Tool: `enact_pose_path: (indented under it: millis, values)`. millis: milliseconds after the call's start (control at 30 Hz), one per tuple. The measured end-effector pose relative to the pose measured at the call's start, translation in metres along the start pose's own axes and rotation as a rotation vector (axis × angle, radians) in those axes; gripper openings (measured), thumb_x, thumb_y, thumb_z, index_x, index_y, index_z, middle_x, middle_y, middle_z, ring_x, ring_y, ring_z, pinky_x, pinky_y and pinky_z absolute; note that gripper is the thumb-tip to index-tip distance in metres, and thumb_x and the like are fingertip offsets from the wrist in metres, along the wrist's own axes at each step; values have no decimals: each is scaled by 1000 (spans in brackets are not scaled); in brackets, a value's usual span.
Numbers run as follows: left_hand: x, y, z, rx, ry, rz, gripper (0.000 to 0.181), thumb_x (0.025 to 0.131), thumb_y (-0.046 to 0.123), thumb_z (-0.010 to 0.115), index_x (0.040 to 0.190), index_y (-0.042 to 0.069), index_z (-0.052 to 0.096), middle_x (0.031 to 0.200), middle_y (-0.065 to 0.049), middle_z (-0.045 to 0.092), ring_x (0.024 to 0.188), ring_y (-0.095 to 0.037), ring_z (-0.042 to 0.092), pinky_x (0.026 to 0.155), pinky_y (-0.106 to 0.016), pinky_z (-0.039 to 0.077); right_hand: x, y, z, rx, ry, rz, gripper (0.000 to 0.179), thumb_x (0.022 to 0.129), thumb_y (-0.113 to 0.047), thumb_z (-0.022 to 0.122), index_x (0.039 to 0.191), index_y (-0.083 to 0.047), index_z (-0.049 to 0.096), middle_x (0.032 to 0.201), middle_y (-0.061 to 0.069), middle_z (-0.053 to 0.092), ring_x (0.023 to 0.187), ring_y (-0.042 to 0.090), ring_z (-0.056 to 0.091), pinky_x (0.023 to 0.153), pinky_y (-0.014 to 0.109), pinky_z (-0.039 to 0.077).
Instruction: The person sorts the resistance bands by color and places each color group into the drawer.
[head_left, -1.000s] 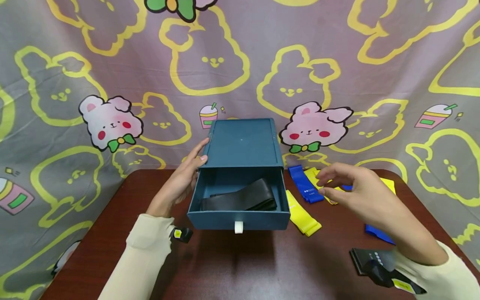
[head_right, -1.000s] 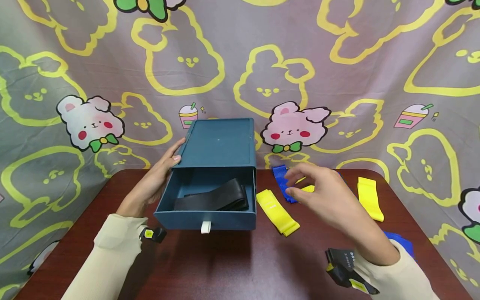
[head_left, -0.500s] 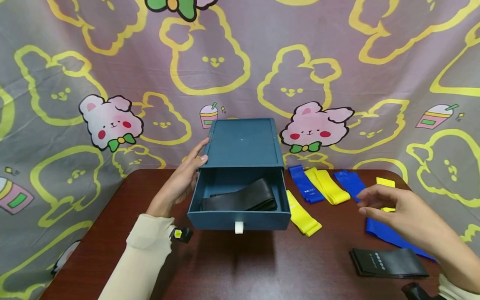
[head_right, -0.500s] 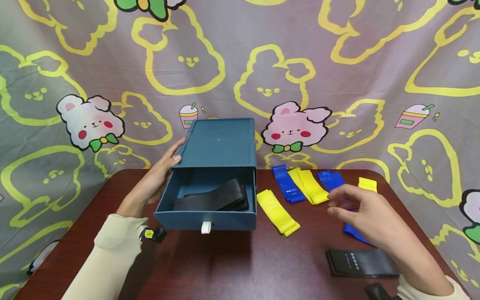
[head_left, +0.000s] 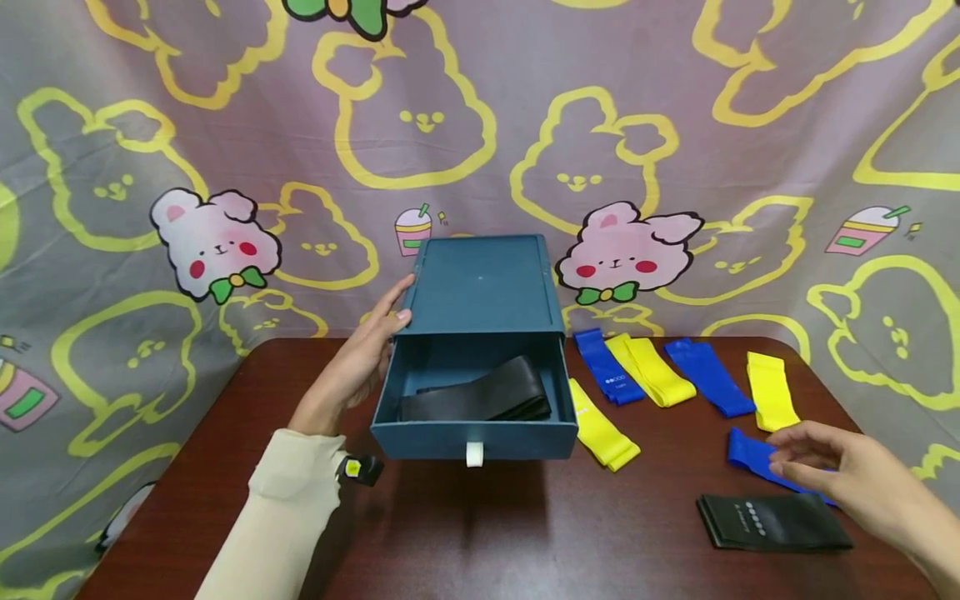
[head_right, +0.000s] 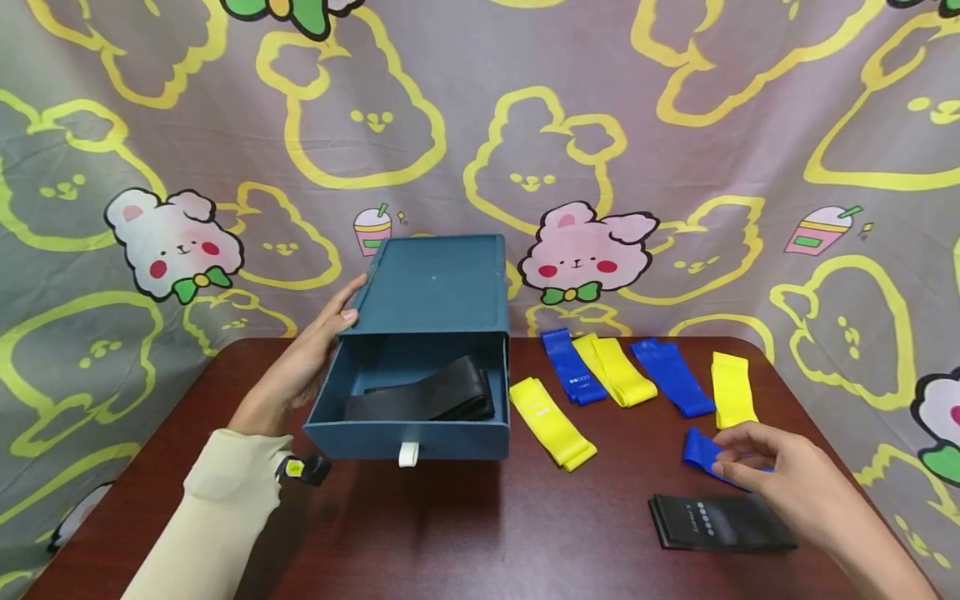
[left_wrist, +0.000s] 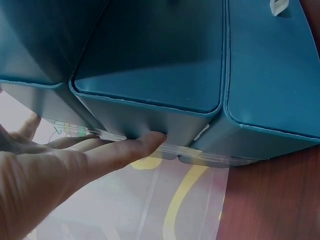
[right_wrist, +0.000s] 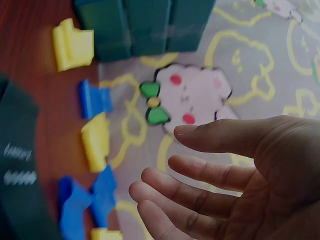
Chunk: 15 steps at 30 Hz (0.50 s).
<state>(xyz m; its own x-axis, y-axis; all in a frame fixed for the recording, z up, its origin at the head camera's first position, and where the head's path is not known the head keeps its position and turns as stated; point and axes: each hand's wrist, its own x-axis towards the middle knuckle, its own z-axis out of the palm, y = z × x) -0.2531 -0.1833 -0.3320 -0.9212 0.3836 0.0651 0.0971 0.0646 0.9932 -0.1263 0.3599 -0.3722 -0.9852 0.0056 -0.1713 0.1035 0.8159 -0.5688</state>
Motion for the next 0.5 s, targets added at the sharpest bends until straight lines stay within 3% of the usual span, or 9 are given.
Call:
enact_pose_path:
  millis: [200,500]
  values:
    - [0,0,-1,7,7,2,61,112,43,40,167,44,13,176,-3,-1,153,-44,27,116,-68,36,2,30,7,51,-27,118,39,104,-17,65,128,13,57,107,15,72,88,18,69,69,34,56]
    - [1,0,0,-1,4,-6,61,112,44,41,166,45,14,174,-5,3,149,-47,34,112,-68,41,4,74,16,124,-36,226,45,101,-12,69,128,19,52,98,11,73,84,19,68,71,36,58]
